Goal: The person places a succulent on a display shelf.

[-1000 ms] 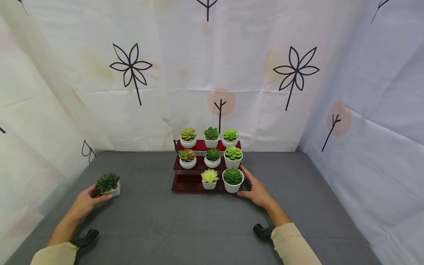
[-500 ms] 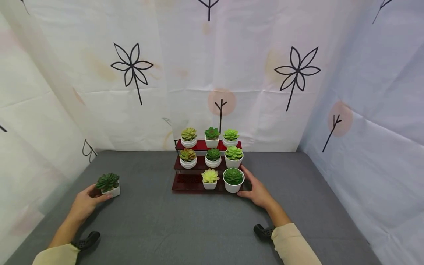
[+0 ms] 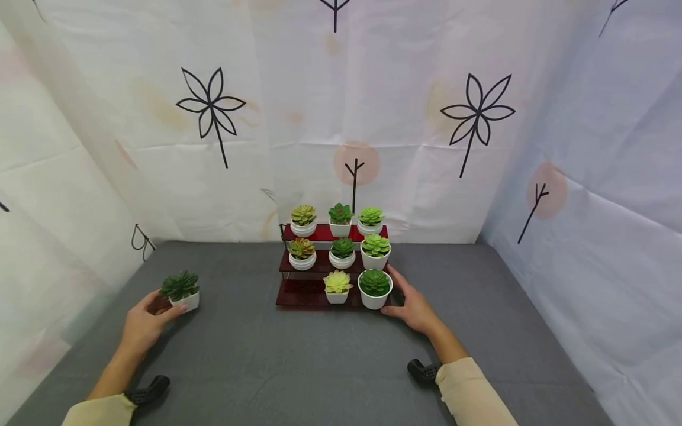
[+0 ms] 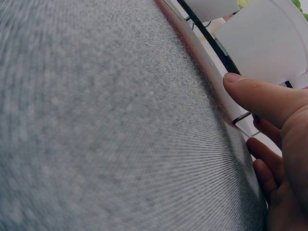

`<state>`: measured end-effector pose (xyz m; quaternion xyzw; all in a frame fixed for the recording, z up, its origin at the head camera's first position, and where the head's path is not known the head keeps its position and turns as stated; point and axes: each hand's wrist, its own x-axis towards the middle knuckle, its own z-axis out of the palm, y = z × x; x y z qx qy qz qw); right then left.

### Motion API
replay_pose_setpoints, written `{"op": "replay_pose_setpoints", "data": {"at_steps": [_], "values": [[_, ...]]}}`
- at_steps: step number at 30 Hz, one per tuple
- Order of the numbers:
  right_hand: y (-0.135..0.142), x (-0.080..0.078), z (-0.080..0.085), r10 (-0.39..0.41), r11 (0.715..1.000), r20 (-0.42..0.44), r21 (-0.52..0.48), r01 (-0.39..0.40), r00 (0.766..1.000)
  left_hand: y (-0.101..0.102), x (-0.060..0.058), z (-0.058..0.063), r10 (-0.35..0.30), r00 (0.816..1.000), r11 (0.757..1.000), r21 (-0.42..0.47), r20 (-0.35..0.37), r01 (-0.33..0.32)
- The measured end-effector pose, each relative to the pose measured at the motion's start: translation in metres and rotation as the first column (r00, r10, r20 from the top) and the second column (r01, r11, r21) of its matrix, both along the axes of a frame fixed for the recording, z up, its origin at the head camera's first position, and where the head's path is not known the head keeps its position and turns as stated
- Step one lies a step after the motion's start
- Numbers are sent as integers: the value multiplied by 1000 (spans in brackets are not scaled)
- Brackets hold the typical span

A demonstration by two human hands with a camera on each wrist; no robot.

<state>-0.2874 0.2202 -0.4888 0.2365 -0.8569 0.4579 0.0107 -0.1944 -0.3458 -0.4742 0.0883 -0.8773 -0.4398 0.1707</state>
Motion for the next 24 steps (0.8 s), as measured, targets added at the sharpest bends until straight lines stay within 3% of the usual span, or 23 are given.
{"op": "replay_pose_setpoints", "data": {"at_steps": [16, 24], "values": [[-2, -1, 1, 16, 1000, -6, -16, -16, 1000, 36, 3, 13, -64, 997, 993, 100, -51, 69], [-1, 0, 1, 17, 1000, -4, -16, -17, 1000, 51, 3, 12, -109, 991, 988, 100, -82, 117]]}}
